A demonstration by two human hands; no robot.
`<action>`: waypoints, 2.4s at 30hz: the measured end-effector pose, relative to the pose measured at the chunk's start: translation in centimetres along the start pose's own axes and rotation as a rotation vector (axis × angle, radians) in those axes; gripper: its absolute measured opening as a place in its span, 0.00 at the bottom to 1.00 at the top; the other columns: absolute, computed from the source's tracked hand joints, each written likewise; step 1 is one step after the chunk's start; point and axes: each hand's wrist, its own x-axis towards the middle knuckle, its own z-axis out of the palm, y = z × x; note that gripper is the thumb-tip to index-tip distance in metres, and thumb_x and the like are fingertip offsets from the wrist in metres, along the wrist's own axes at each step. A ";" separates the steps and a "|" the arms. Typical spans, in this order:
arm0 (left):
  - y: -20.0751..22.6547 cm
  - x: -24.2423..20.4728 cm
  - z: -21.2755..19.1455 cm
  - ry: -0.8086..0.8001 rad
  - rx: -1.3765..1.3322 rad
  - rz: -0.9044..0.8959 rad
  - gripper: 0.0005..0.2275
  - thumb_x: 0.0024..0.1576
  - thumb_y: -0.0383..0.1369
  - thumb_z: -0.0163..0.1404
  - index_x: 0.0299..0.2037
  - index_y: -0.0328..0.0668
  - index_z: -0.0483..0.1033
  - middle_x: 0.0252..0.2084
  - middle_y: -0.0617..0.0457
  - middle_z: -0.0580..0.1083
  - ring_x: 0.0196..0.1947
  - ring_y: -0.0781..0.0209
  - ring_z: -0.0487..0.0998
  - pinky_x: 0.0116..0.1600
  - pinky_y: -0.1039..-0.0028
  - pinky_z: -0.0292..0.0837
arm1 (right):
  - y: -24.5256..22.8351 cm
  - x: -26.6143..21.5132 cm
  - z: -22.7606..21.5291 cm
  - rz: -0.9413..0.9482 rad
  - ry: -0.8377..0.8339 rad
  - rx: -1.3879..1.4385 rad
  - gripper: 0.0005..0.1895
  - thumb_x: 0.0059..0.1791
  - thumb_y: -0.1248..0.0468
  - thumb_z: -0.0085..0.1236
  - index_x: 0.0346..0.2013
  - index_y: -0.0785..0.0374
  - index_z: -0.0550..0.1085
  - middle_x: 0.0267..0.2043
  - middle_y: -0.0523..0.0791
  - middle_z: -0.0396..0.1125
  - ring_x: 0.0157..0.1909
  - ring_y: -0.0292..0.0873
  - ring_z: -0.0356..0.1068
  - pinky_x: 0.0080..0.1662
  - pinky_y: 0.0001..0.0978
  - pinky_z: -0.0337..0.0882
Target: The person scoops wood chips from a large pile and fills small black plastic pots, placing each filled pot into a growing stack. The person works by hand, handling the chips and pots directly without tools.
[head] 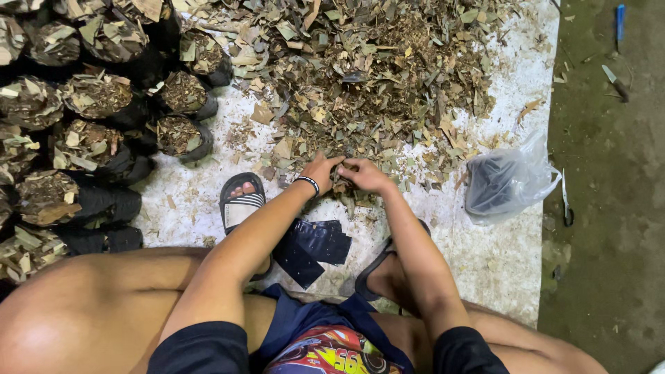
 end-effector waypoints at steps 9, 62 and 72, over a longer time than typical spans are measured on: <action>-1.0 0.3 2.0 0.162 0.019 0.041 0.34 0.46 0.23 0.56 0.67 0.54 0.67 0.65 0.21 0.56 0.53 0.22 0.72 0.58 0.51 0.71 | 2.0 2.8 8.6 -0.047 0.463 -0.485 0.08 0.45 0.66 0.55 0.31 0.68 0.79 0.36 0.61 0.73 0.40 0.66 0.75 0.47 0.56 0.75; -0.3 -0.7 -2.4 0.222 0.347 0.213 0.06 0.56 0.28 0.49 0.39 0.43 0.79 0.55 0.34 0.69 0.34 0.35 0.82 0.40 0.51 0.80 | -2.6 7.8 -2.1 0.078 0.209 -0.735 0.53 0.37 0.47 0.76 0.71 0.38 0.57 0.76 0.60 0.40 0.73 0.77 0.40 0.64 0.69 0.58; 0.7 -1.4 -1.8 0.130 0.201 0.056 0.22 0.53 0.28 0.54 0.60 0.52 0.76 0.56 0.28 0.66 0.41 0.29 0.80 0.48 0.51 0.78 | 10.0 7.2 -0.3 -0.142 0.232 -0.723 0.32 0.48 0.71 0.58 0.67 0.50 0.71 0.62 0.57 0.64 0.61 0.61 0.69 0.61 0.51 0.73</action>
